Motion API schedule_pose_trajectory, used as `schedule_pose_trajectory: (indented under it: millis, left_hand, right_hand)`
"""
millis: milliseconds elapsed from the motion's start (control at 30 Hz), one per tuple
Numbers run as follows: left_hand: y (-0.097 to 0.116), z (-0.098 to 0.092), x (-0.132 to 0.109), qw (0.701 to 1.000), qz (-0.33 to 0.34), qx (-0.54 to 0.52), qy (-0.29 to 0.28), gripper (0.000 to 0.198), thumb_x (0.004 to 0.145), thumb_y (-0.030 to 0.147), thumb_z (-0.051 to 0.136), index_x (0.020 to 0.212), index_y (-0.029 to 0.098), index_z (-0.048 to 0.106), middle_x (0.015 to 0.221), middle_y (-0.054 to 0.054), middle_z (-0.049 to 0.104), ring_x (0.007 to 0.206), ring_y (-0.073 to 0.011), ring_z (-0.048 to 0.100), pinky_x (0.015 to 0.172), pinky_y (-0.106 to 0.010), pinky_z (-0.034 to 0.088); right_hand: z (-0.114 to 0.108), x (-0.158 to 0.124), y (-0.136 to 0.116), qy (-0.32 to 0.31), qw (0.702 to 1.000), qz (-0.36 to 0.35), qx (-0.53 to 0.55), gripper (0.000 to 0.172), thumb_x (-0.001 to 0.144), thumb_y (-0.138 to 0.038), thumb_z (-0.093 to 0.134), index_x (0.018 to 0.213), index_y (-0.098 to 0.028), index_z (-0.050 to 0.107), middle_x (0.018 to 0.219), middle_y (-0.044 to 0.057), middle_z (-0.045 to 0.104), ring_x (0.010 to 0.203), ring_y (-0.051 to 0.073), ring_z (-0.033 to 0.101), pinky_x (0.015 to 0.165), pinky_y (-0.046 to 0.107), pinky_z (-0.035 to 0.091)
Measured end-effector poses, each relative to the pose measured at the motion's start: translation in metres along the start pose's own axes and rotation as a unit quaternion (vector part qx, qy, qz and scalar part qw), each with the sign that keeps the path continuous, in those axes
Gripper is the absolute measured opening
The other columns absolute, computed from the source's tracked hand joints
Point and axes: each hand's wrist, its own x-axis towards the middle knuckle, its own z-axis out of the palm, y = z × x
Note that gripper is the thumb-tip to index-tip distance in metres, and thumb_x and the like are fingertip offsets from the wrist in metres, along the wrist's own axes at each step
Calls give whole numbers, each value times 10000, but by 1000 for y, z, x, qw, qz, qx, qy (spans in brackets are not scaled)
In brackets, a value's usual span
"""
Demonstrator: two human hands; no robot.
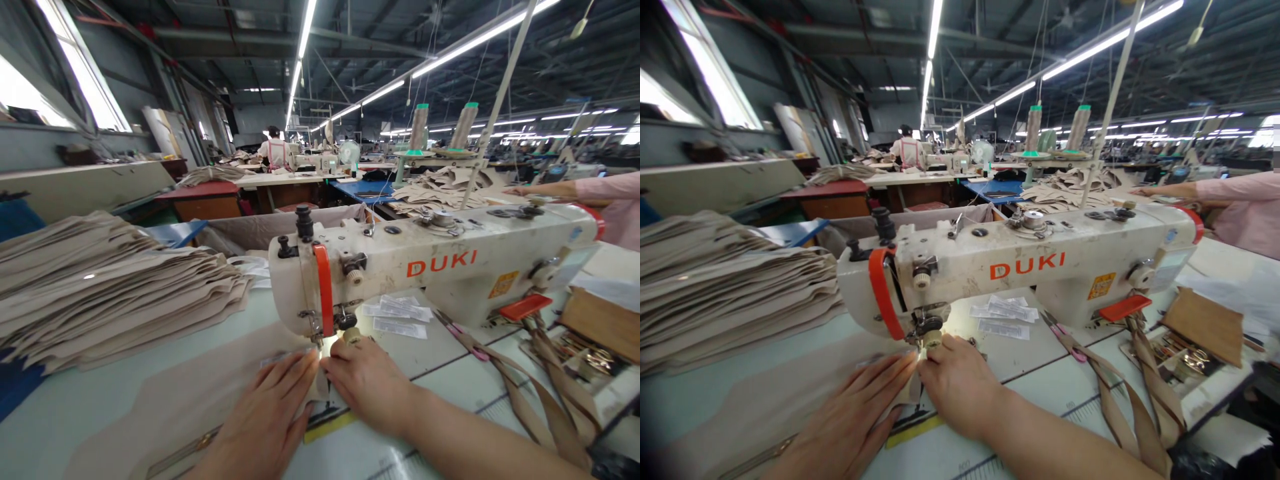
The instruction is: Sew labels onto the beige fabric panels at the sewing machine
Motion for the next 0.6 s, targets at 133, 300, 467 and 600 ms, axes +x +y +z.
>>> schedule_pose_trajectory:
  millis: [133, 300, 467, 600]
  left_hand:
    - [0, 0, -1, 1000, 2, -5, -3, 435, 937, 304, 409, 1326, 202, 574, 1328, -56, 633, 1173, -227, 603, 1001, -369, 491]
    - [-3, 6, -1, 1000, -10, -18, -14, 434, 941, 299, 413, 1340, 218, 565, 1339, -57, 625, 1196, -237, 590, 1017, -390, 474]
    - [-10, 11, 4, 1000, 3, -2, -26, 422, 970, 307, 384, 1329, 193, 574, 1342, -68, 622, 1191, -236, 597, 993, -391, 494]
    - [-14, 12, 8, 1000, -6, -4, -28, 432, 970, 276, 360, 1337, 187, 571, 1351, -78, 614, 1214, -237, 582, 1007, -399, 487]
  right_hand:
    - [2, -1, 1, 6, 1000, -7, 8, 98, 951, -173, 554, 899, -171, 637, 852, 38, 628, 779, 190, 507, 759, 307, 384]
    - [4, -2, 1, 23, 1000, -8, -1, 99, 943, -178, 562, 871, -170, 629, 837, 40, 622, 775, 190, 502, 759, 308, 384]
    - [4, 0, 1, 36, 999, -13, -8, 99, 927, -171, 577, 840, -171, 623, 825, 38, 618, 786, 191, 504, 757, 303, 384]
    - [2, 0, 2, 37, 999, -2, -1, 120, 928, -173, 583, 817, -170, 629, 806, 38, 623, 799, 193, 511, 744, 297, 386]
